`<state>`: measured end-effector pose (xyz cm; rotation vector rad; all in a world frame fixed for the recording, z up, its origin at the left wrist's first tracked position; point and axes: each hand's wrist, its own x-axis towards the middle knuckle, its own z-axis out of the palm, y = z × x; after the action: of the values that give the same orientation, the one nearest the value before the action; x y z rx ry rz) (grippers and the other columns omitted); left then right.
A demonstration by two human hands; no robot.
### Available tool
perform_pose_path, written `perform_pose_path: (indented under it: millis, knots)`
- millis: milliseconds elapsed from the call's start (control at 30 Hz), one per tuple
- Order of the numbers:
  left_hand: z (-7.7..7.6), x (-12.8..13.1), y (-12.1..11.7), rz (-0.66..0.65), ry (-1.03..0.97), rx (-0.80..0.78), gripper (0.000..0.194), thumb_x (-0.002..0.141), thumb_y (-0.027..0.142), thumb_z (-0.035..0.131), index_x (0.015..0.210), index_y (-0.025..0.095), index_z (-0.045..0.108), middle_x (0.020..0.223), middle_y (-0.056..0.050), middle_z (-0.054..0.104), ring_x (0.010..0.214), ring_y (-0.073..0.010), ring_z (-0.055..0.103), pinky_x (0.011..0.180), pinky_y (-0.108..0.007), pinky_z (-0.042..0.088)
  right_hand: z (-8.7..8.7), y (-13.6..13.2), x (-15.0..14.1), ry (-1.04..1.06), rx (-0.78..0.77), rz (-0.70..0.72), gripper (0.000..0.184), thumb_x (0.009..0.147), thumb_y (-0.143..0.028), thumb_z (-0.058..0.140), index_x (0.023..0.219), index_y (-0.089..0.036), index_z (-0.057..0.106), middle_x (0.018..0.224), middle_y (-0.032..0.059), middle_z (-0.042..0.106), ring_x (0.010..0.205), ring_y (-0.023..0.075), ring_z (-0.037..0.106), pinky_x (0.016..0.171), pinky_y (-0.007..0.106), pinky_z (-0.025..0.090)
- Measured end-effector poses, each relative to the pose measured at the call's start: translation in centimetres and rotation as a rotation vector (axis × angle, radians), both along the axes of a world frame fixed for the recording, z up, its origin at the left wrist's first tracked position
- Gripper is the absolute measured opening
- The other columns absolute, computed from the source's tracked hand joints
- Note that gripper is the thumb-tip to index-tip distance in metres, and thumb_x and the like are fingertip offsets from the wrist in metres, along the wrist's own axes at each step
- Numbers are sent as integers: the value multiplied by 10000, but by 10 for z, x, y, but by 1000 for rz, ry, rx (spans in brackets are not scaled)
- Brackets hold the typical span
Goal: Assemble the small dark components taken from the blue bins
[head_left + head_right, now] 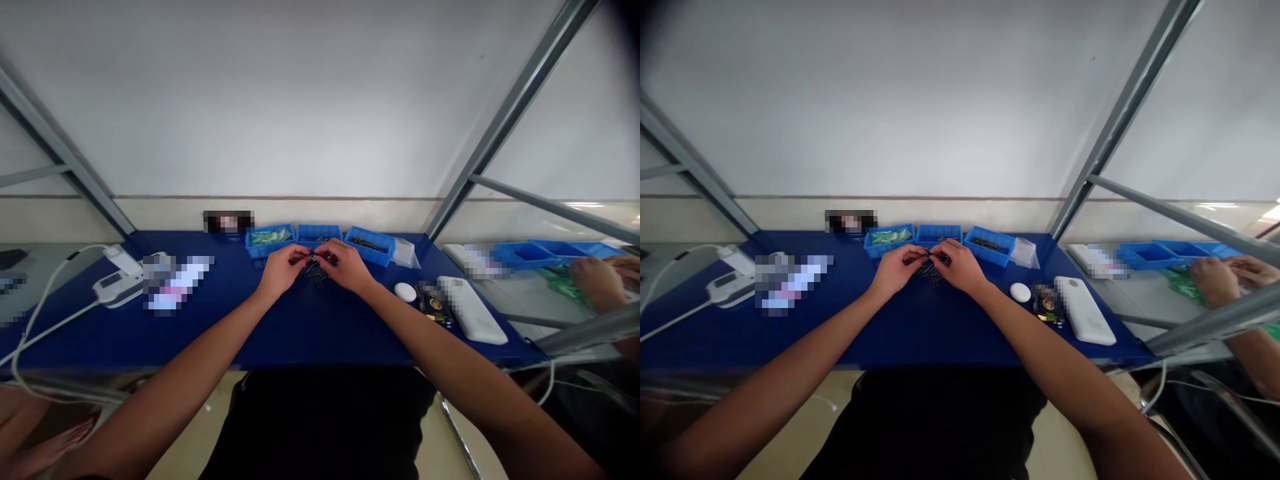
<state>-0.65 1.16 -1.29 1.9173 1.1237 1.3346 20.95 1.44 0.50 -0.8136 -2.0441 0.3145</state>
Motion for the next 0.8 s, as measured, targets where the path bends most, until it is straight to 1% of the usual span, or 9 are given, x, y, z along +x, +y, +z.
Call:
perform_pose_path:
  millis: [100,200,367,467,567,633,667,733,800]
  knots:
    - [0,1,-1,9,-10,-12,175,875,333,751,990,210,704,1012,-65,795,891,-226,780,869,-399,636,0,1,1,23,17,-4,162,955,-220,654,1102,-232,720,1097,78,699,881,182,689,811,325,592]
    - [-1,2,0,-27,2,-2,173,892,324,737,1028,220,714,1000,-58,796,934,-225,776,923,-414,624,0,2,2,22,6,4,174,952,-202,644,1103,-242,721,1150,79,716,991,204,704,860,341,594]
    - [-4,2,2,-72,10,13,227,906,313,723,1117,229,718,1070,-73,797,1011,-238,770,974,-452,612,-4,6,2,-58,-37,19,117,909,-152,665,964,-237,724,967,27,758,862,186,710,811,323,572]
    - [-4,2,2,-95,4,15,246,913,311,718,1145,230,710,1096,-77,794,1033,-240,767,994,-458,608,-4,6,1,-83,-46,32,141,871,-103,658,913,-231,700,915,13,742,804,170,687,770,298,553]
    - [-3,2,1,-91,-35,-5,354,911,311,729,1249,231,660,1192,-93,773,1048,-235,765,987,-434,615,0,5,2,-107,-28,40,170,848,-67,637,883,-231,664,893,7,720,796,168,667,764,290,539]
    - [-2,3,0,-72,-43,-6,412,912,323,734,1299,232,627,1243,-101,755,1055,-235,763,972,-423,620,6,6,6,-128,21,-20,173,855,-64,624,887,-232,648,908,18,710,835,184,659,781,302,533]
    - [-1,3,0,-61,-35,2,408,916,333,732,1296,230,627,1243,-102,754,1053,-234,762,965,-421,620,9,7,10,-134,57,-86,165,871,-75,615,906,-233,647,927,31,707,867,198,654,793,314,529]
    - [0,3,-1,-41,-2,21,367,923,349,727,1258,223,647,1203,-97,766,1041,-234,760,957,-421,616,14,10,20,-144,145,-284,159,908,-96,583,952,-232,653,957,65,698,940,238,630,833,354,517]
    - [2,3,-1,-11,43,40,319,935,351,710,1223,221,668,1161,-88,778,1034,-235,757,946,-423,610,19,14,33,-164,197,-444,150,939,-121,555,974,-223,659,954,98,685,991,276,596,853,390,506]
